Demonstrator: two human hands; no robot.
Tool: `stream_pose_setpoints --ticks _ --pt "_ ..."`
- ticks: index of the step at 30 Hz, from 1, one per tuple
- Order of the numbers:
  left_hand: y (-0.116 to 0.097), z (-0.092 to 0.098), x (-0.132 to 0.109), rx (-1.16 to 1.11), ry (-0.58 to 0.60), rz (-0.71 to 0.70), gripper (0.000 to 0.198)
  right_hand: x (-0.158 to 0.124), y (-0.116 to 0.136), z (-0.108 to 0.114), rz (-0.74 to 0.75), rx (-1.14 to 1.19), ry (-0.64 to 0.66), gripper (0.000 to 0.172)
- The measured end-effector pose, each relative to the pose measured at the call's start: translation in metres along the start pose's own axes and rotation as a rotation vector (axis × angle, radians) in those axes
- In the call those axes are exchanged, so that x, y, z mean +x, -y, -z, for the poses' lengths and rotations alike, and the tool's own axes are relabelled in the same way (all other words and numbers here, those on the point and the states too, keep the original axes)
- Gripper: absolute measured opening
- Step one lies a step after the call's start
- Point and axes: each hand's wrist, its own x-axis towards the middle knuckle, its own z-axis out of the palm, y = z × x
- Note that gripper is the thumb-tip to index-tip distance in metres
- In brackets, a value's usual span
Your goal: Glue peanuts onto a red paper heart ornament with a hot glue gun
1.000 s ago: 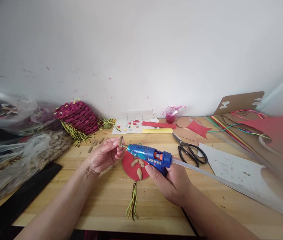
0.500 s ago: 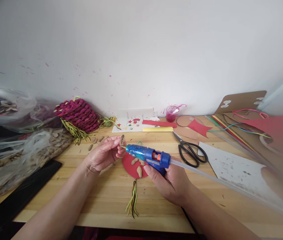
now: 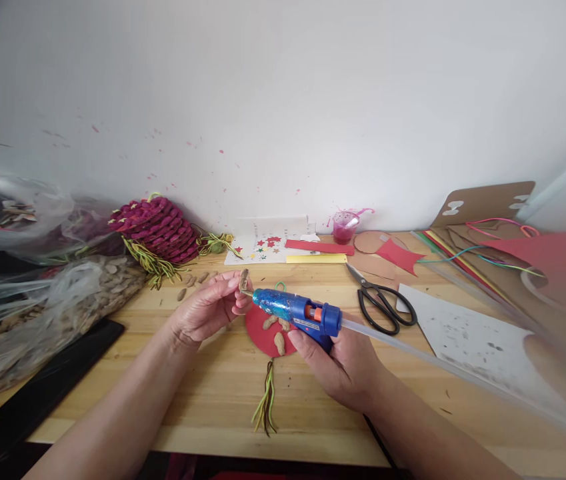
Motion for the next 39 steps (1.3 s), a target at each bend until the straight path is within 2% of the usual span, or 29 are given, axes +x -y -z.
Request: stream_pose_setpoints --ticks 12,21,26,30,34,39 --pt "-0.001 0.000 -0.001 -0.009 0.001 -0.006 0.044 -0.002 -0.001 0.000 -0.013 -0.014 0.017 0.025" --pt "0.000 -0.002 0.000 -0.010 0.021 -0.032 0.045 0.001 0.000 0.000 0.040 -0.038 0.005 0.023" --pt "-0.003 0.000 -0.001 0.033 0.016 -0.064 0.048 -0.001 -0.004 0.000 -0.094 -0.057 -0.035 0.032" --pt "-0.008 -0.002 -0.007 0.229 -0.075 -0.084 0.045 -0.002 -0.018 -0.003 -0.310 -0.007 -0.055 0.038" --pt "-0.008 -0.011 -0.018 0.622 -0.123 -0.090 0.030 -0.001 -0.038 -0.010 -0.467 0.165 -0.103 0.036" --pt "0.004 -0.017 -0.037 1.013 -0.174 -0.194 0.018 0.002 -0.051 -0.018 -0.503 0.114 -0.083 0.039"
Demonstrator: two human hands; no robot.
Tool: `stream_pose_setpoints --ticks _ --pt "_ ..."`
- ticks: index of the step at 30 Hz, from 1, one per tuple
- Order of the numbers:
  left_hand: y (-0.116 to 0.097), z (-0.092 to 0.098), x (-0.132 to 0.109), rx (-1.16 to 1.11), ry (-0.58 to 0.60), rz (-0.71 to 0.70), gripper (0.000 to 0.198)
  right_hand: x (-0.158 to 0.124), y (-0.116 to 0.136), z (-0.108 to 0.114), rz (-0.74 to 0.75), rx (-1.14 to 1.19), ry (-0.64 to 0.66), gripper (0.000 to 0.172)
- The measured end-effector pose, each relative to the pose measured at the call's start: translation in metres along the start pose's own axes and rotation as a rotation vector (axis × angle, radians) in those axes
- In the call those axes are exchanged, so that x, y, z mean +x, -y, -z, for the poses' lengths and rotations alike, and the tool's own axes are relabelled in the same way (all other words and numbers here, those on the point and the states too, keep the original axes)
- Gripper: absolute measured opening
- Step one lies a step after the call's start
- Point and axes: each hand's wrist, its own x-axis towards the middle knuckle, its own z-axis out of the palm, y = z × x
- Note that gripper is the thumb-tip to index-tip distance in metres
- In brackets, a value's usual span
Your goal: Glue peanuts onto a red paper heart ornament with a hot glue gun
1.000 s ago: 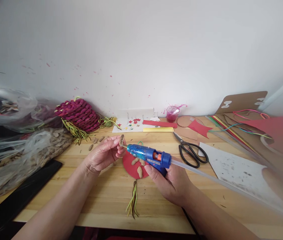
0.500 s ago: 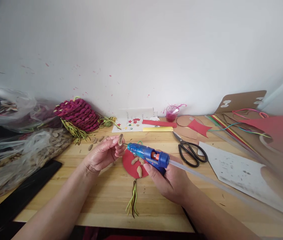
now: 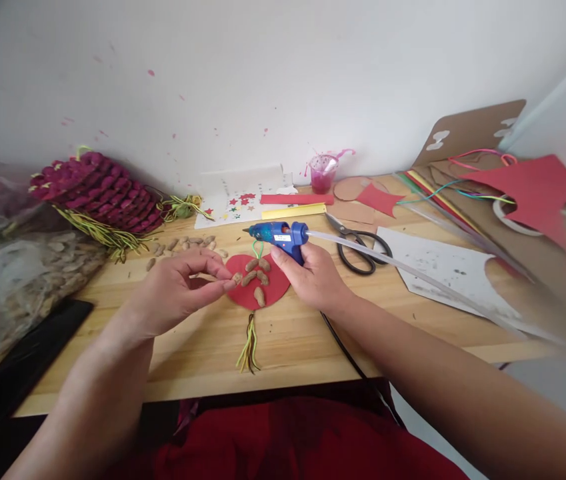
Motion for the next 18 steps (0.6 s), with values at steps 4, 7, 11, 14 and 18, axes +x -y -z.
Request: stream_pose_setpoints --ticks 4,7,11,14,18 --pt "0.005 -0.008 -0.014 0.117 -0.040 0.048 0.013 0.001 0.002 -0.002 0.004 0.033 0.021 0.040" --pt "0.002 -0.015 -0.016 0.176 -0.065 0.059 0.010 -0.001 0.002 -0.003 0.004 0.075 0.033 0.037" --pt "-0.004 -0.023 -0.012 0.322 -0.083 0.110 0.013 -0.002 0.002 -0.005 0.010 0.086 0.031 0.036" --pt "-0.007 -0.027 -0.008 0.378 -0.098 0.123 0.016 -0.002 0.003 -0.004 0.011 0.056 0.035 0.036" --pt "-0.008 -0.030 -0.005 0.444 -0.085 0.142 0.019 -0.002 0.006 -0.004 0.010 0.055 0.029 0.036"
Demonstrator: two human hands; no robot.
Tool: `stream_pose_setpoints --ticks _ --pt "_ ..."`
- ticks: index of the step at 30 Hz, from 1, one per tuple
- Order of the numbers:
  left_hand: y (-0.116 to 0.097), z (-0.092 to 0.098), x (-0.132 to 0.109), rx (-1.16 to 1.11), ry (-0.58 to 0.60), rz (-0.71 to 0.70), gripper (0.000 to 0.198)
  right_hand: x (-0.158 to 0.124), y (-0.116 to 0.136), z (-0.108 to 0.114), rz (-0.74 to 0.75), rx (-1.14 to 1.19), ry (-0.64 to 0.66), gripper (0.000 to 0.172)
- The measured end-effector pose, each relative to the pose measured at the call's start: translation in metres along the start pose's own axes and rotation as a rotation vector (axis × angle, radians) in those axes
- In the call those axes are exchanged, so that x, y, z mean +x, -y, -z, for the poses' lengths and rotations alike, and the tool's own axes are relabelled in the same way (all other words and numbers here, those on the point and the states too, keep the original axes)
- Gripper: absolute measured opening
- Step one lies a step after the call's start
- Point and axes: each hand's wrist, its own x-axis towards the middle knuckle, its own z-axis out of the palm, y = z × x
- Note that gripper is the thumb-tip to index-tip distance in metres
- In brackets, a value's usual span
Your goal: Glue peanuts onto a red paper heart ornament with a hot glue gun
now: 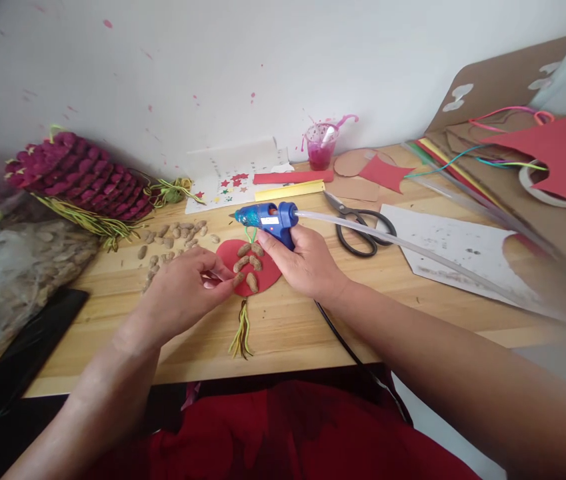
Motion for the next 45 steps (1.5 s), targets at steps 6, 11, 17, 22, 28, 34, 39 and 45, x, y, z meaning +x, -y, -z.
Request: stream_pose_setpoints --ticks 6,11,17,22,28,34,39,45 --pt "-0.002 -0.002 0.001 0.024 0.001 0.003 0.023 0.000 0.003 0.001 0.007 -0.018 -0.003 0.040" --pt "-0.002 -0.004 0.001 0.057 0.007 0.022 0.022 0.000 0.005 0.000 0.015 -0.016 -0.008 0.039" --pt "-0.001 -0.007 0.002 -0.114 -0.029 -0.021 0.024 0.000 0.005 0.000 0.022 0.000 0.000 0.038" --pt "-0.003 -0.007 0.003 -0.018 -0.013 -0.021 0.023 0.001 0.005 0.000 0.033 -0.006 -0.005 0.036" --pt "-0.005 0.002 0.004 0.139 0.053 -0.050 0.023 0.001 0.000 -0.001 0.014 0.001 -0.005 0.036" --pt "-0.001 0.011 0.005 0.133 0.116 -0.039 0.017 0.001 -0.001 -0.002 0.013 -0.003 -0.011 0.035" --pt "-0.001 0.004 0.004 0.054 0.076 -0.004 0.017 0.001 -0.001 -0.002 0.025 0.001 -0.008 0.034" --pt "0.000 -0.001 0.004 0.098 0.030 -0.006 0.020 0.002 -0.002 -0.001 0.035 -0.019 0.004 0.038"
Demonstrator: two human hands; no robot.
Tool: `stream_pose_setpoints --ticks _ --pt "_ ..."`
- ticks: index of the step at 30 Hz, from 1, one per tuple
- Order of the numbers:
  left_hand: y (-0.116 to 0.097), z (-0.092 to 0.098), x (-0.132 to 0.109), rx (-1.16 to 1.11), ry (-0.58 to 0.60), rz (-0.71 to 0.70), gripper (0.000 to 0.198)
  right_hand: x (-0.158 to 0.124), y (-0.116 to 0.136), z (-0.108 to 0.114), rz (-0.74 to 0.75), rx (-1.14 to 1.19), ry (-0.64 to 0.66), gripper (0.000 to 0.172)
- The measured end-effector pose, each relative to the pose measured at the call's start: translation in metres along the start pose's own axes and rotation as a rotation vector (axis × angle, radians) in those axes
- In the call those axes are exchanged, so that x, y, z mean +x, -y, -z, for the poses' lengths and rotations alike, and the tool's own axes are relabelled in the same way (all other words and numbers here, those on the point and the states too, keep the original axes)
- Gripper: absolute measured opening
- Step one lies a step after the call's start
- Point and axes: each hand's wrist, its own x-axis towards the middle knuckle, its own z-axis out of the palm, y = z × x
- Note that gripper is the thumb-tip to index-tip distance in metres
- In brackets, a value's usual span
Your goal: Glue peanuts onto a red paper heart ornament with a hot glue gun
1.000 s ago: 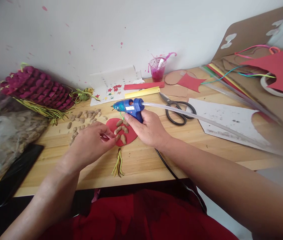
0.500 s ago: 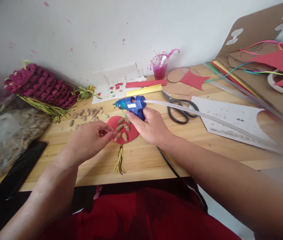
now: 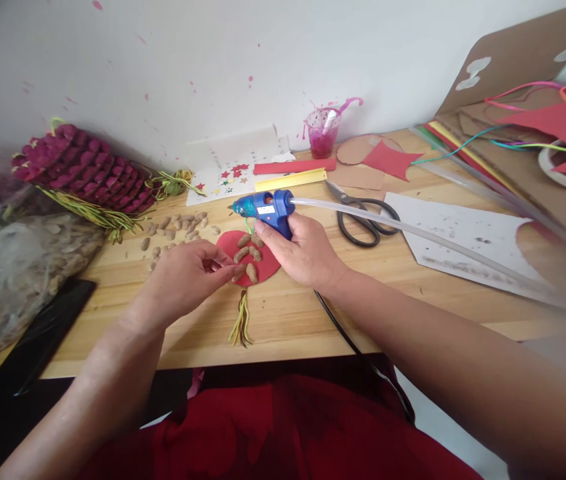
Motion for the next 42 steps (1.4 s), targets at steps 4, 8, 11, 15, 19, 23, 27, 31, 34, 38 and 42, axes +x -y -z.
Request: stream_pose_setpoints --ticks 4,8,11,15,19,23,27,31,34,38,42 --pt "-0.002 0.000 0.000 0.053 0.033 0.025 0.021 0.000 -0.001 -0.001 -0.008 -0.013 -0.014 0.038" --pt "-0.004 0.002 0.000 0.073 0.040 0.002 0.024 0.000 0.000 -0.001 -0.009 0.010 -0.014 0.036" --pt "-0.006 0.004 0.000 0.138 0.094 0.015 0.025 0.000 0.001 -0.001 -0.009 0.026 -0.011 0.036" --pt "-0.008 0.005 0.000 0.202 0.127 0.039 0.026 0.001 0.004 0.000 -0.017 -0.006 -0.017 0.036" --pt "-0.008 0.005 0.001 0.235 0.143 0.024 0.023 0.001 0.005 0.000 -0.019 -0.020 -0.014 0.037" --pt "-0.007 0.003 0.002 0.245 0.142 -0.010 0.022 0.001 0.003 0.000 -0.045 -0.027 -0.010 0.037" --pt "-0.005 0.002 0.003 0.241 0.121 -0.030 0.021 0.001 0.002 0.000 -0.036 -0.021 -0.002 0.035" --pt "-0.004 0.001 0.003 0.256 0.120 -0.041 0.025 0.001 0.001 0.000 -0.014 -0.063 -0.013 0.035" --pt "-0.005 0.001 0.002 0.248 0.120 -0.035 0.027 0.001 0.001 0.000 -0.007 -0.081 -0.007 0.034" --pt "-0.006 -0.001 0.001 0.243 0.113 -0.021 0.027 0.001 0.002 0.000 -0.014 -0.086 -0.002 0.035" --pt "-0.004 -0.006 -0.002 0.209 0.083 0.004 0.025 0.001 0.002 -0.001 -0.014 -0.068 -0.005 0.034"
